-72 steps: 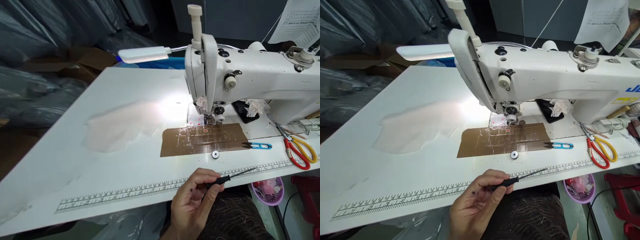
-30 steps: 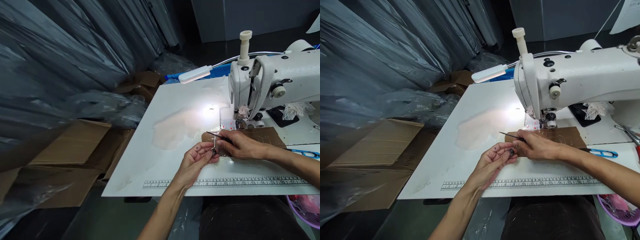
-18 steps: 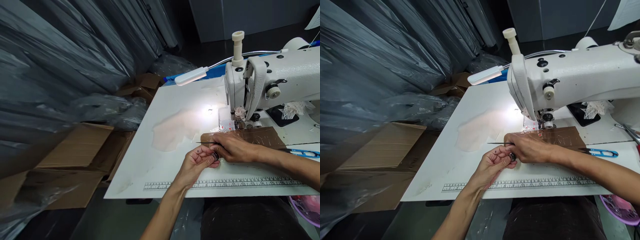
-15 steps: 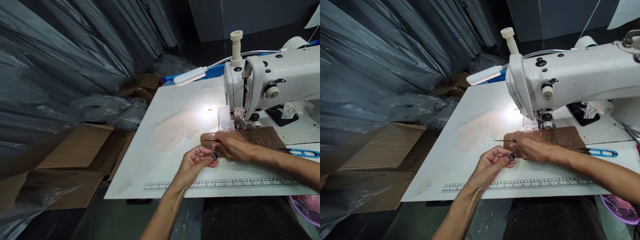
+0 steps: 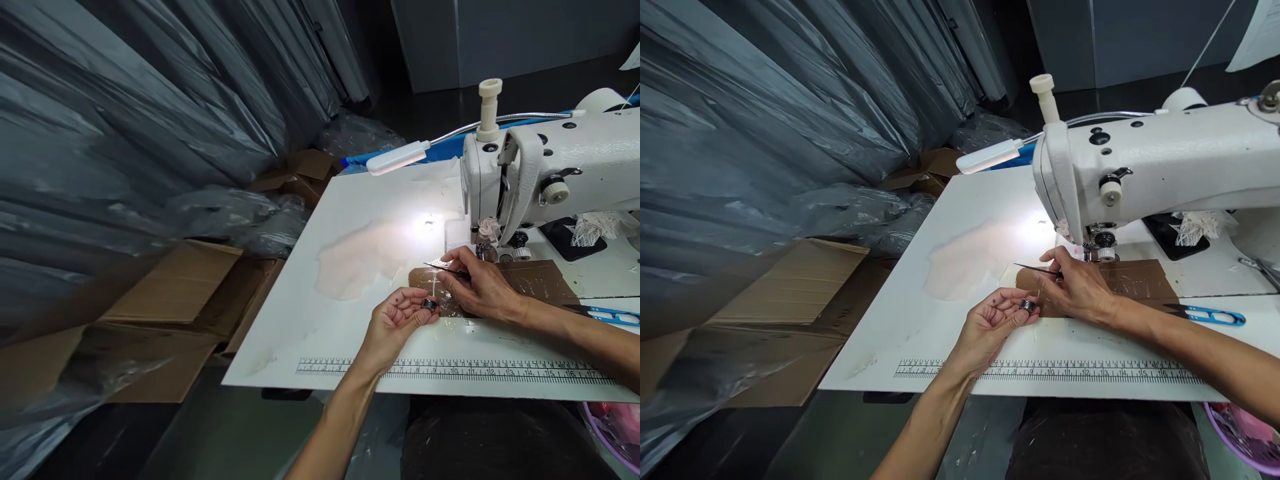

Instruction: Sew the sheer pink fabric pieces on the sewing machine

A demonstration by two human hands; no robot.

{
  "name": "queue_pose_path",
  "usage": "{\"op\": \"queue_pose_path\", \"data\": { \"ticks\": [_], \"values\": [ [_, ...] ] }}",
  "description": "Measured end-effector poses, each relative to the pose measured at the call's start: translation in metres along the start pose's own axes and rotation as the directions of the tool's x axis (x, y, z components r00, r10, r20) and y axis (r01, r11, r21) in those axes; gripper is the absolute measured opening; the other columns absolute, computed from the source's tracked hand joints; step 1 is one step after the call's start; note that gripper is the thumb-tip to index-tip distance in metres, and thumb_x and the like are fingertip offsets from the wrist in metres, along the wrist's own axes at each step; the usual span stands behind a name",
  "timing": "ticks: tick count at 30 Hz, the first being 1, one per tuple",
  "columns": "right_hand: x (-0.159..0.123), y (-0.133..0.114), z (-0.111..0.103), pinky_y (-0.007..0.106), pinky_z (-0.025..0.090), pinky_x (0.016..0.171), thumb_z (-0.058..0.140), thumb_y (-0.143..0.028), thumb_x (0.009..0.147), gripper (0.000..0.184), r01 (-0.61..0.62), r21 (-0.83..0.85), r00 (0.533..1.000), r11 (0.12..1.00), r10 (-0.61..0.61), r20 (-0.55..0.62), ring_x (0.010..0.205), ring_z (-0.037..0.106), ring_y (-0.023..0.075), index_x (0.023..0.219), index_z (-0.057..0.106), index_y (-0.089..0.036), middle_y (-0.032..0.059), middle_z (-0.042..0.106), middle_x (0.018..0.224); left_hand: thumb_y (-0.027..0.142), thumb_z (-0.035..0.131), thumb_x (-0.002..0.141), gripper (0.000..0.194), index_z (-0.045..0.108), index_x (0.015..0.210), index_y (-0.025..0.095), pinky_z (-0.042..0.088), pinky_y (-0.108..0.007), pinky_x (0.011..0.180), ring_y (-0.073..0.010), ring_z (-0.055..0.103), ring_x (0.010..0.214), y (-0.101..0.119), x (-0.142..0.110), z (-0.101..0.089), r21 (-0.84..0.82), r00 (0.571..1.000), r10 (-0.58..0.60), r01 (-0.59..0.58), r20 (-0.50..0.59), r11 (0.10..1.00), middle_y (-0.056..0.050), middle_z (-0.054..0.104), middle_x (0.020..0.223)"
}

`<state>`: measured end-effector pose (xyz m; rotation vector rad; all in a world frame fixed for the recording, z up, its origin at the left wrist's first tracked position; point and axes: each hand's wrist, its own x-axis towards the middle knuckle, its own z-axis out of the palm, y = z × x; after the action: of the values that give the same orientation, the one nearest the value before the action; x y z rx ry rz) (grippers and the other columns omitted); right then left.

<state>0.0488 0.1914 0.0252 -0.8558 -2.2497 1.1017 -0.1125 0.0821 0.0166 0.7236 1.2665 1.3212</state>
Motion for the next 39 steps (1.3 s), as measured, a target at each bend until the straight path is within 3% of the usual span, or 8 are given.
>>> {"op": "queue_pose_path", "data": {
  "ticks": [4, 7, 11, 15, 18, 22, 28, 39],
  "values": [
    [-0.009, -0.011, -0.008, 0.032, 0.045, 0.068, 0.039, -0.038, 0.094, 0.023, -0.001, 0.091, 0.997, 0.996, -0.005, 0.073, 0.074, 0.056, 0.0163, 0.101, 0.045, -0.017, 0.0063, 0.060, 0.086, 0.032, 0.092, 0.060, 0.041, 0.068, 0.087, 0.013, 0.062, -0.030, 0.081, -0.0161, 0.072, 0.080, 0.000, -0.001, 0.002, -0.041, 0.999, 0.003, -0.004, -0.043, 0.999, -0.005, 0.074, 0.090],
    [-0.021, -0.016, -0.018, 0.033, 0.049, 0.071, 0.036, -0.030, 0.097, 0.019, 0.129, 0.059, 0.989, 0.990, -0.132, 0.066, 0.078, 0.058, 0.0163, 0.100, 0.050, -0.017, 0.0076, 0.062, 0.088, 0.032, 0.091, 0.062, 0.039, 0.068, 0.086, 0.013, 0.060, -0.029, 0.084, -0.0154, 0.071, 0.083, 0.003, 0.001, 0.003, -0.080, 0.998, 0.012, -0.016, -0.057, 0.997, -0.006, 0.074, 0.092],
    [-0.039, -0.019, -0.025, 0.031, 0.052, 0.072, 0.048, -0.019, 0.094, 0.013, 0.305, -0.091, 0.941, 0.948, -0.314, -0.124, 0.083, 0.061, 0.0163, 0.105, 0.055, -0.019, 0.0065, 0.064, 0.093, 0.031, 0.090, 0.064, 0.036, 0.066, 0.084, 0.012, 0.060, -0.024, 0.075, -0.0135, 0.069, 0.082, 0.009, 0.010, 0.002, -0.100, 0.999, 0.026, -0.030, -0.038, 0.995, -0.007, 0.073, 0.095],
    [-0.046, -0.031, -0.020, 0.026, 0.051, 0.062, 0.052, -0.008, 0.090, 0.016, 0.395, -0.189, 0.841, 0.899, -0.437, -0.318, 0.080, 0.061, 0.0148, 0.099, 0.056, -0.021, 0.0047, 0.061, 0.087, 0.029, 0.090, 0.063, 0.044, 0.062, 0.094, 0.014, 0.060, -0.028, 0.077, -0.0143, 0.070, 0.081, 0.016, 0.027, -0.006, -0.092, 0.997, 0.071, -0.071, 0.005, 0.993, -0.002, 0.070, 0.087],
    [-0.038, -0.039, -0.011, 0.025, 0.050, 0.060, 0.053, -0.008, 0.090, 0.018, 0.428, -0.166, 0.807, 0.888, -0.458, -0.373, 0.081, 0.060, 0.0146, 0.102, 0.056, -0.021, 0.0047, 0.059, 0.089, 0.026, 0.089, 0.063, 0.051, 0.062, 0.106, 0.015, 0.059, -0.031, 0.081, -0.0162, 0.071, 0.084, 0.020, 0.045, -0.013, -0.017, 0.989, 0.137, -0.137, 0.055, 0.990, -0.002, 0.070, 0.088],
    [-0.013, -0.039, 0.003, 0.028, 0.054, 0.066, 0.054, -0.009, 0.088, 0.021, 0.456, -0.109, 0.778, 0.883, -0.455, -0.432, 0.088, 0.060, 0.0157, 0.105, 0.057, -0.020, 0.0063, 0.058, 0.097, 0.027, 0.086, 0.065, 0.038, 0.067, 0.094, 0.013, 0.056, -0.032, 0.085, -0.0174, 0.071, 0.085, 0.024, 0.072, -0.017, 0.071, 0.982, 0.172, -0.178, 0.078, 0.981, -0.005, 0.072, 0.084],
    [0.034, -0.019, 0.021, 0.031, 0.055, 0.076, 0.050, -0.008, 0.092, 0.022, 0.556, -0.232, 0.661, 0.798, -0.594, -0.459, 0.095, 0.059, 0.0162, 0.109, 0.050, -0.021, 0.0065, 0.057, 0.100, 0.021, 0.085, 0.062, 0.031, 0.068, 0.086, 0.013, 0.056, -0.030, 0.075, -0.0142, 0.068, 0.071, 0.027, 0.093, -0.020, 0.071, 0.978, 0.198, -0.203, 0.068, 0.977, -0.002, 0.071, 0.076],
    [0.053, 0.022, 0.035, 0.031, 0.055, 0.068, 0.044, -0.012, 0.097, 0.025, 0.521, -0.122, 0.686, 0.845, -0.499, -0.530, 0.093, 0.057, 0.0173, 0.119, 0.045, -0.024, 0.0079, 0.053, 0.102, 0.019, 0.067, 0.074, 0.016, 0.066, 0.090, 0.016, 0.056, -0.032, 0.082, -0.0165, 0.068, 0.082, 0.020, 0.097, -0.028, 0.307, 0.979, 0.185, -0.203, 0.087, 0.930, -0.004, 0.070, 0.085]
  ]
}}
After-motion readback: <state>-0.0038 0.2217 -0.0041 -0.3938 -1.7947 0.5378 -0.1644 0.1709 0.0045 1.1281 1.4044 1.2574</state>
